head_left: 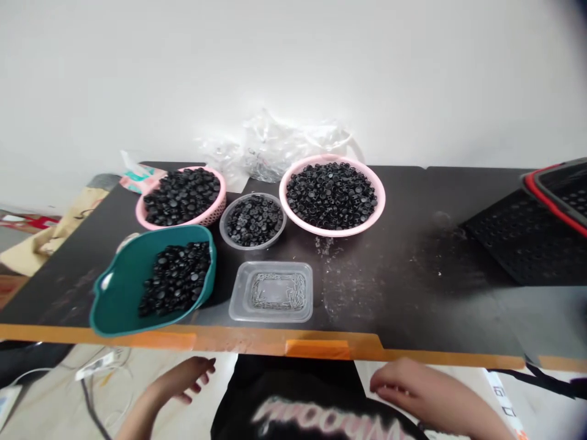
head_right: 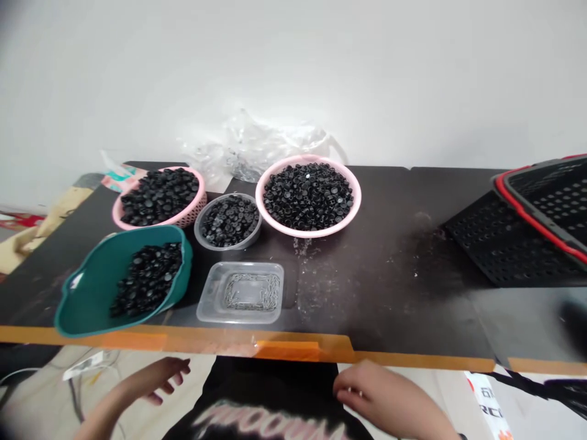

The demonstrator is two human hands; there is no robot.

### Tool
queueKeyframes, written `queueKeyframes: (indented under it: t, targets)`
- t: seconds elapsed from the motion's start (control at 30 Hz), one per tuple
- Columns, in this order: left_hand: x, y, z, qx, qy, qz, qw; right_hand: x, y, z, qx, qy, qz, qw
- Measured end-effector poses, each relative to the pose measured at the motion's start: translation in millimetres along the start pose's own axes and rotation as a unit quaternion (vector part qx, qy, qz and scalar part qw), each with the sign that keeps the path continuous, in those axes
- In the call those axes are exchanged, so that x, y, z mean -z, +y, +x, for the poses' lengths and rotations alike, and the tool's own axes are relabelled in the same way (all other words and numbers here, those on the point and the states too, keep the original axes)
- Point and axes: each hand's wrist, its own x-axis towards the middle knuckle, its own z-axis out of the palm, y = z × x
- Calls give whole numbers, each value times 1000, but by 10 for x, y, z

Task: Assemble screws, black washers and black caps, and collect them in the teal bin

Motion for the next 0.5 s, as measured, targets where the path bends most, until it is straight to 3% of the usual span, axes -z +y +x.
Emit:
queueKeyframes:
  t: [0.07,0.13,0.2,0.27,0.33,0.43,0.5]
  targets:
    - [195,177,-288,8,-108,130,986,244,-325,39,83,-21,-133,987]
    - [369,448,-619,-62,-188,220,955,485,-724,228,157,81,-182,967]
    - [495,789,-905,-184,-193,271,925,685,-1149,554,208,190,-280,918]
    - [556,1161,-1053,-283,-159,307,895,813,-1540,975,217,258,-294,894]
    - [547,1521,-1024,-362,-88,337,865,863,-1845,1422,221,301,-301,878]
    - [430,1971,-729,-439,42,365,820,835,-2087,1966,216,322,-325,862]
    - [322,2191,-477,-463,109,383,792,795,-2125,2173,203,326,-344,857]
